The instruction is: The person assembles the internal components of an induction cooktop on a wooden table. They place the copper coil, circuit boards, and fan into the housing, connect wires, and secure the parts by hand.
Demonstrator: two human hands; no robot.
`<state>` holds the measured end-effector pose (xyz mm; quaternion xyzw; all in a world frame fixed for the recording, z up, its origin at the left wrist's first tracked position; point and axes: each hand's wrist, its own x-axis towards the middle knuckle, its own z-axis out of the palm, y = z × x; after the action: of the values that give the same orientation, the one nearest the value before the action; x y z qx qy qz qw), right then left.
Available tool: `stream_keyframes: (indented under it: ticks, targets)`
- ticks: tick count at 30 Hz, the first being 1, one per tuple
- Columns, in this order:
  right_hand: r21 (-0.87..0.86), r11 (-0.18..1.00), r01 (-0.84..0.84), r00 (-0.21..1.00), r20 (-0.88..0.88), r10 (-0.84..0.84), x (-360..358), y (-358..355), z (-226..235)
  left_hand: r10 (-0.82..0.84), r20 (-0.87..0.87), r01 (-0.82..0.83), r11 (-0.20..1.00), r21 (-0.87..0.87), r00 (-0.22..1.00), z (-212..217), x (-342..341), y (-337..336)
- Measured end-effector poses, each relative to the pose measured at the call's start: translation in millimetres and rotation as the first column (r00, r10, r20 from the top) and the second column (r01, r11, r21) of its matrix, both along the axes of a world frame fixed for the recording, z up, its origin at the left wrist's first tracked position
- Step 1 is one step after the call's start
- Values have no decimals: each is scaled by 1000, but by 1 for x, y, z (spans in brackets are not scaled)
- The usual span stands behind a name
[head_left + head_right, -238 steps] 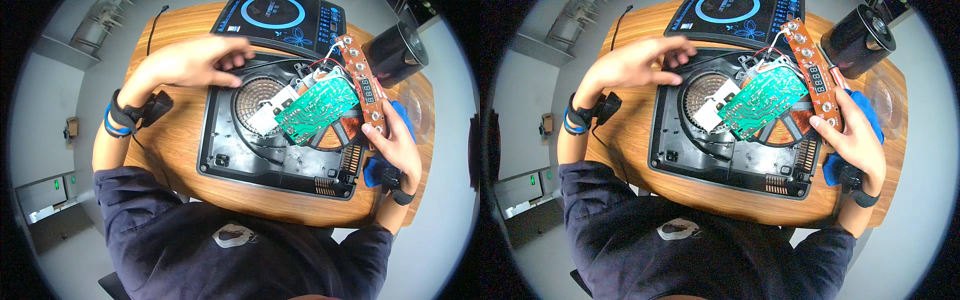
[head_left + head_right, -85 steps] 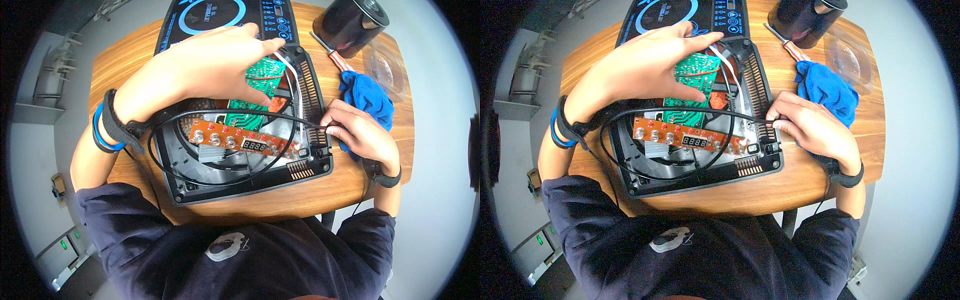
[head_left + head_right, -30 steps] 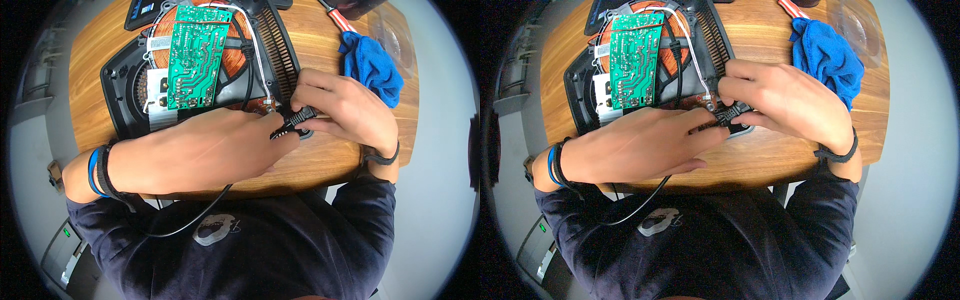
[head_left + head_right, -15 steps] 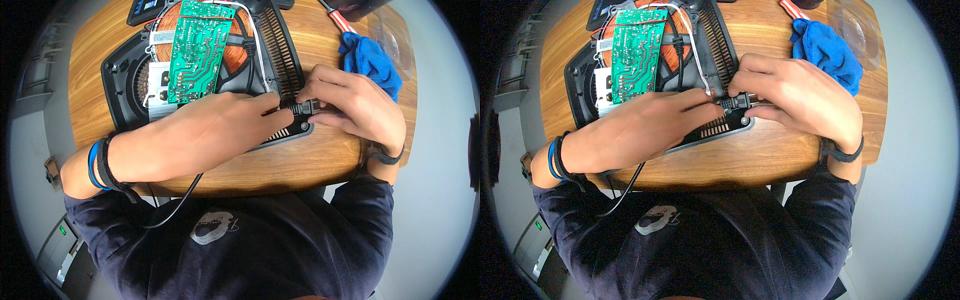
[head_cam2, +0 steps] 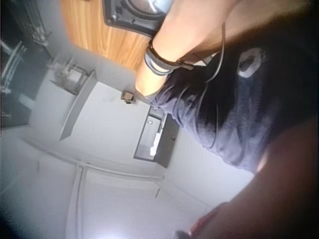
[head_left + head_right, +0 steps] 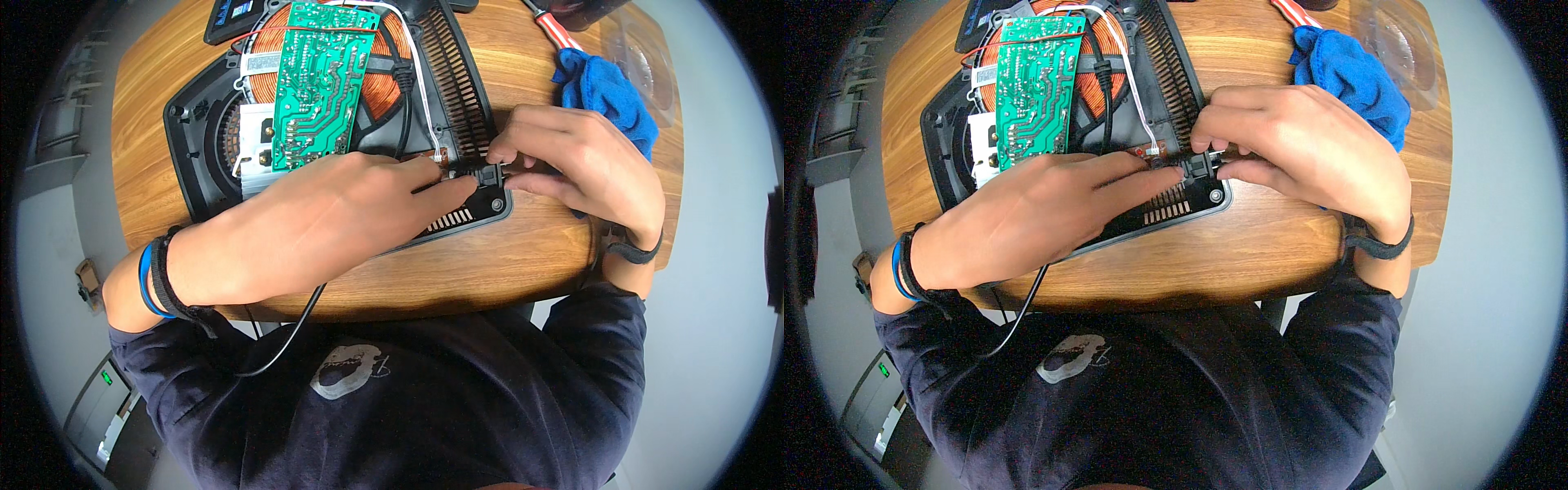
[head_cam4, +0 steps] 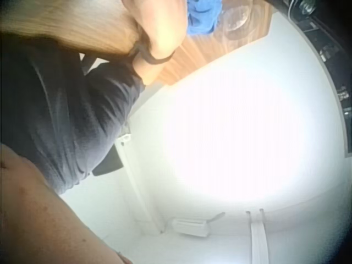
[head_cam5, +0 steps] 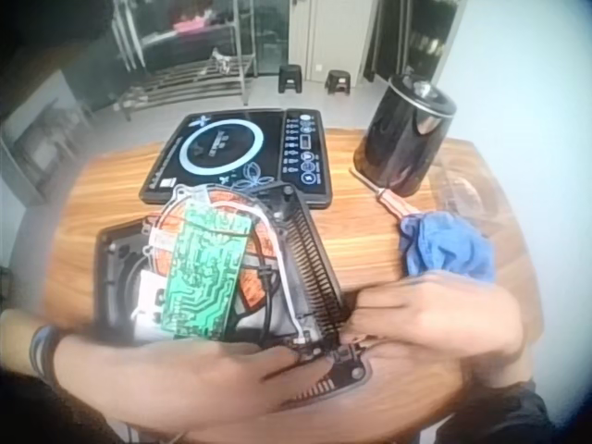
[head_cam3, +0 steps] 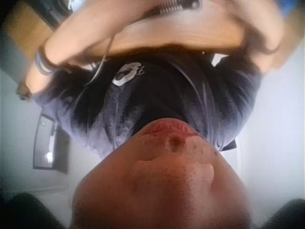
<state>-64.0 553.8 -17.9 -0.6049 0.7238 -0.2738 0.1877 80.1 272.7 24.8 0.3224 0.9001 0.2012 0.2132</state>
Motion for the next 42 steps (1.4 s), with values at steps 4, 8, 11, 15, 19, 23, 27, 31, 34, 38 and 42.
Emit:
stream_keyframes:
  ticks: [4,8,11,15,19,23,27,31,34,38,42]
  targets:
    - [-31,1000,-7,1000,12,7,1,-3,2,3,15,-3,1000,-2,1000,-5,-1,1]
    - [28,1000,8,999,-49,-7,1,0,3,-19,-12,19,1000,-22,1000,-9,-4,4]
    - [24,1000,20,999,-43,-19,2,1,1,-16,18,17,999,-40,1000,-7,-6,5]
    - [77,997,2,1000,6,-2,1,3,5,-47,4,47,997,-54,999,-6,-3,4]
    - [120,993,8,1000,13,-9,2,5,3,-100,-33,99,995,-29,994,-13,-1,2]
    - [118,992,32,999,-23,-29,2,5,2,-112,-60,109,993,-55,992,-15,-2,5]
    - [127,991,35,999,-19,-33,1,5,1,-123,-142,115,991,-61,982,-21,-1,5]
    - [141,990,23,999,-29,-19,0,5,2,-136,-156,126,990,-68,978,-22,-1,5]
    - [153,988,11,999,-33,-6,-1,6,3,-116,-139,107,992,-68,983,-22,-1,6]
    - [141,990,11,1000,-22,-8,1,5,3,-103,-153,93,993,-67,983,-20,0,6]
    - [130,992,5,999,-32,-1,1,5,0,-95,-149,87,994,-61,984,-21,2,6]
